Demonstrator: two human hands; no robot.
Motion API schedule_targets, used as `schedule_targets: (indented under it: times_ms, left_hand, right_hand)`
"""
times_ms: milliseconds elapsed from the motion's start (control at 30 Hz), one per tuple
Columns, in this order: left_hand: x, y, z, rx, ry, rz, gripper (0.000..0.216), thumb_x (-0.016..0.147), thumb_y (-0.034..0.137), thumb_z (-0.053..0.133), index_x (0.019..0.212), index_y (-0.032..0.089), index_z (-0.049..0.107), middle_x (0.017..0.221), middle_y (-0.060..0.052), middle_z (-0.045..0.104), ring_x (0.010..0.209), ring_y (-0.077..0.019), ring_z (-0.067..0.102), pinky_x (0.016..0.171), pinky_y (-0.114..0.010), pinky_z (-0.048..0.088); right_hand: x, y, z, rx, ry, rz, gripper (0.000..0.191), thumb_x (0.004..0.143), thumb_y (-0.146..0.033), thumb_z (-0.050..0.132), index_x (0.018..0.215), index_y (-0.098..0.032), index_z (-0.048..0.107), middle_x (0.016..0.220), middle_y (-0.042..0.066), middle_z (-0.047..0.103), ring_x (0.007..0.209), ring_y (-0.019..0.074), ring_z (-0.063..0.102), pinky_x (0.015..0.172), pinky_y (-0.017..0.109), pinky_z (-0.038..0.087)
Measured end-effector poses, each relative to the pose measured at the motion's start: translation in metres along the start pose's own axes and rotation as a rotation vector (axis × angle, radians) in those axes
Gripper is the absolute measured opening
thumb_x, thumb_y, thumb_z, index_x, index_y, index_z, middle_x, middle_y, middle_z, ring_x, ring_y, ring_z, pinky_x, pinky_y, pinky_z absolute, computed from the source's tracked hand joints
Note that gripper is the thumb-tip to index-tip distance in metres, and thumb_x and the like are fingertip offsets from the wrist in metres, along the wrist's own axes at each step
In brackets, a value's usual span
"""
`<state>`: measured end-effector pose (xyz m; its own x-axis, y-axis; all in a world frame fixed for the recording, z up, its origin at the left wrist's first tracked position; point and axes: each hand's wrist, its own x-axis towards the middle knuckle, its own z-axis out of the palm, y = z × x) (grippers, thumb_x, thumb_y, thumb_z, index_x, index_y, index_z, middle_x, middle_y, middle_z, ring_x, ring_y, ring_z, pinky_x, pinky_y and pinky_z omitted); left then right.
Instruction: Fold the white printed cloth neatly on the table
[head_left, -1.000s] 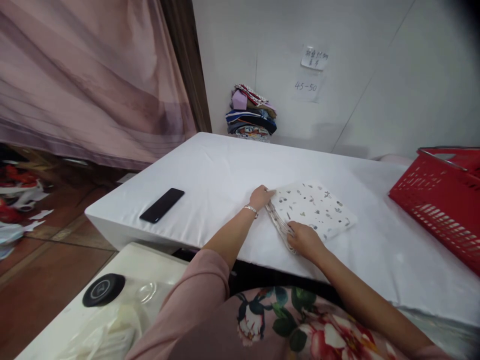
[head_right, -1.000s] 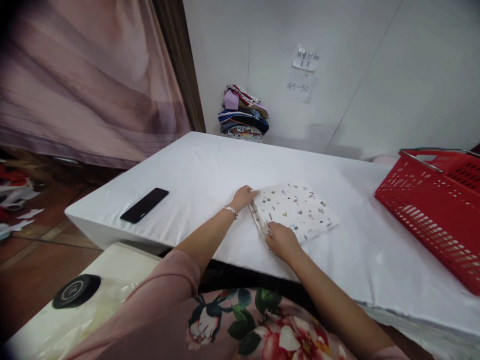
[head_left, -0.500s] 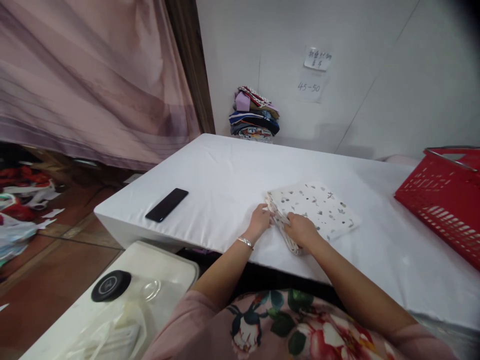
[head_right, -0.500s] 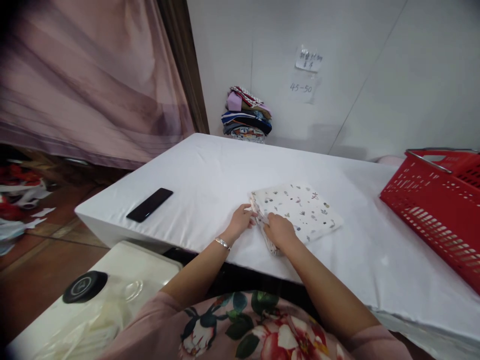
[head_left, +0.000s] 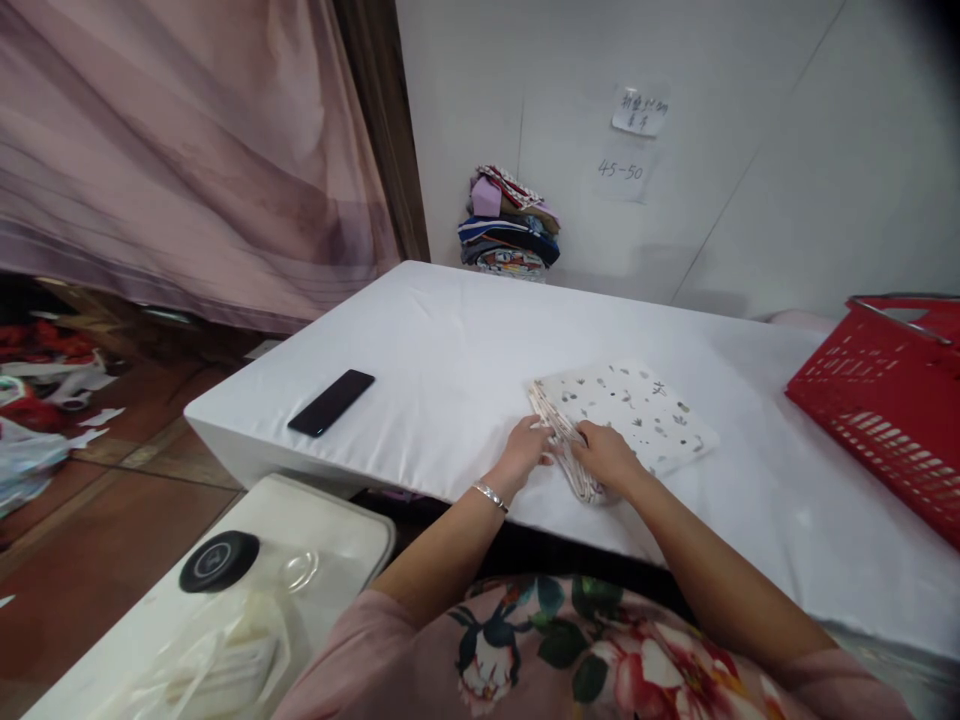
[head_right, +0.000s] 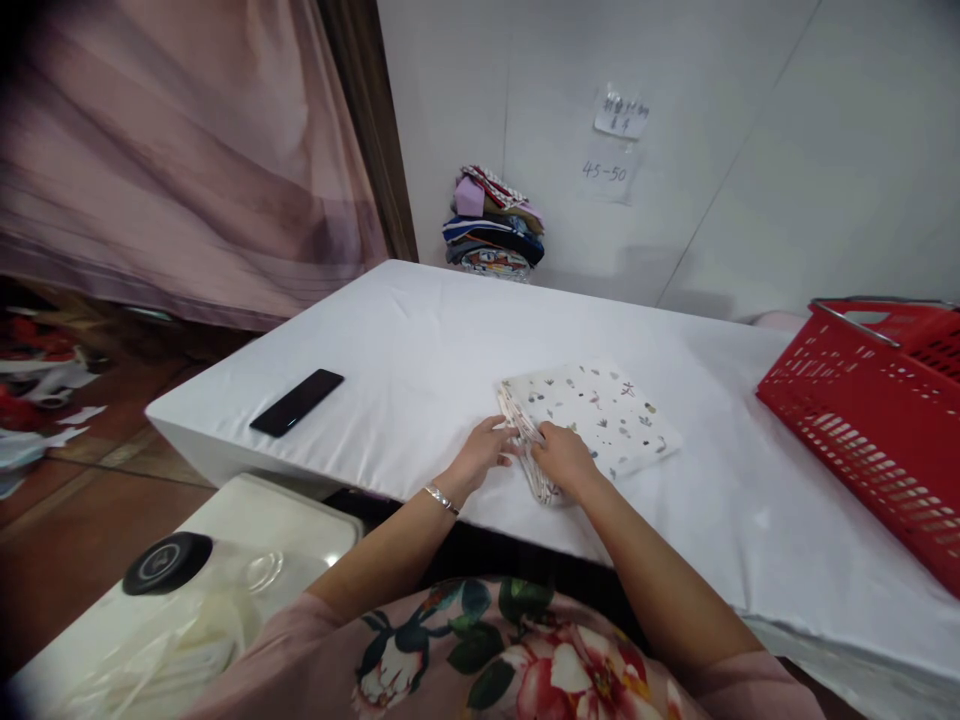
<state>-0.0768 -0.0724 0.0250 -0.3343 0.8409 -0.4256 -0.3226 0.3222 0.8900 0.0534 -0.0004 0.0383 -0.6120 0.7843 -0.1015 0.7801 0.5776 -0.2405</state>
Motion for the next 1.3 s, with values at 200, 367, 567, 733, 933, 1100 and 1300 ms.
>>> schedule_targets:
  times_ms: [200,367,567,733,933,1100,1300]
  left_hand:
    - [-0.009,0.004,0.009,-0.112,-0.083,0.010,0.033,0.079,0.028,0.054,0.111,0.020,0.051,0.102,-0.008,0.063,0.071,-0.0109,0.063,0.046,-0.015,0.038]
    - [0.006,0.004,0.008,-0.083,-0.083,-0.034,0.015,0.074,0.020,0.054,0.087,0.015,0.059,0.081,-0.002,0.062,0.047,-0.0028,0.047,0.039,-0.015,0.021]
    - [0.025,0.003,0.006,0.104,-0.060,0.026,0.007,0.071,0.016,0.053,0.065,0.014,0.055,0.054,0.004,0.048,0.037,-0.0024,0.031,0.039,-0.020,0.018]
    - [0.036,0.000,0.008,0.170,-0.045,0.012,0.016,0.073,0.017,0.051,0.057,0.015,0.048,0.048,0.005,0.045,0.034,-0.0034,0.029,0.037,-0.021,0.017]
    - [0.043,-0.008,0.011,0.276,0.008,0.096,0.015,0.073,0.018,0.054,0.059,0.017,0.049,0.045,0.006,0.044,0.038,-0.0056,0.037,0.041,-0.019,0.027]
    - [0.039,-0.016,0.013,0.333,0.038,0.200,0.013,0.076,0.020,0.049,0.064,0.017,0.051,0.050,0.003,0.052,0.047,-0.0105,0.052,0.049,-0.021,0.038]
    - [0.033,-0.030,0.011,0.396,0.032,0.175,0.013,0.081,0.022,0.042,0.083,0.016,0.054,0.056,0.000,0.059,0.046,-0.0139,0.056,0.050,-0.024,0.042]
  right_hand:
    - [-0.004,0.001,-0.001,0.085,0.027,0.001,0.012,0.083,-0.027,0.047,0.082,-0.019,0.057,0.075,0.003,0.063,0.070,0.0157,0.052,0.059,0.024,0.027]
    - [-0.007,0.000,0.000,0.122,0.050,0.024,0.012,0.081,-0.025,0.049,0.090,-0.019,0.055,0.076,0.003,0.062,0.070,0.0163,0.052,0.059,0.024,0.027]
    - [-0.008,-0.003,0.000,0.121,0.042,0.032,0.016,0.083,-0.027,0.047,0.096,-0.020,0.053,0.074,0.002,0.062,0.069,0.0174,0.054,0.058,0.024,0.027]
    - [-0.010,-0.003,0.000,0.146,0.065,0.021,0.015,0.083,-0.027,0.046,0.095,-0.020,0.053,0.073,0.002,0.061,0.068,0.0162,0.053,0.058,0.024,0.027]
    - [-0.010,-0.001,0.001,0.161,0.067,0.022,0.033,0.082,-0.025,0.046,0.115,-0.020,0.050,0.074,0.001,0.063,0.067,0.0169,0.054,0.058,0.024,0.029]
    - [-0.018,-0.006,-0.006,0.098,0.083,-0.037,0.046,0.082,-0.022,0.044,0.127,-0.022,0.044,0.088,0.004,0.067,0.079,0.0197,0.058,0.064,0.025,0.032]
    - [-0.025,-0.015,-0.004,-0.106,-0.022,-0.038,0.032,0.081,-0.022,0.041,0.112,-0.020,0.051,0.089,0.008,0.068,0.078,0.0226,0.060,0.060,0.028,0.029]
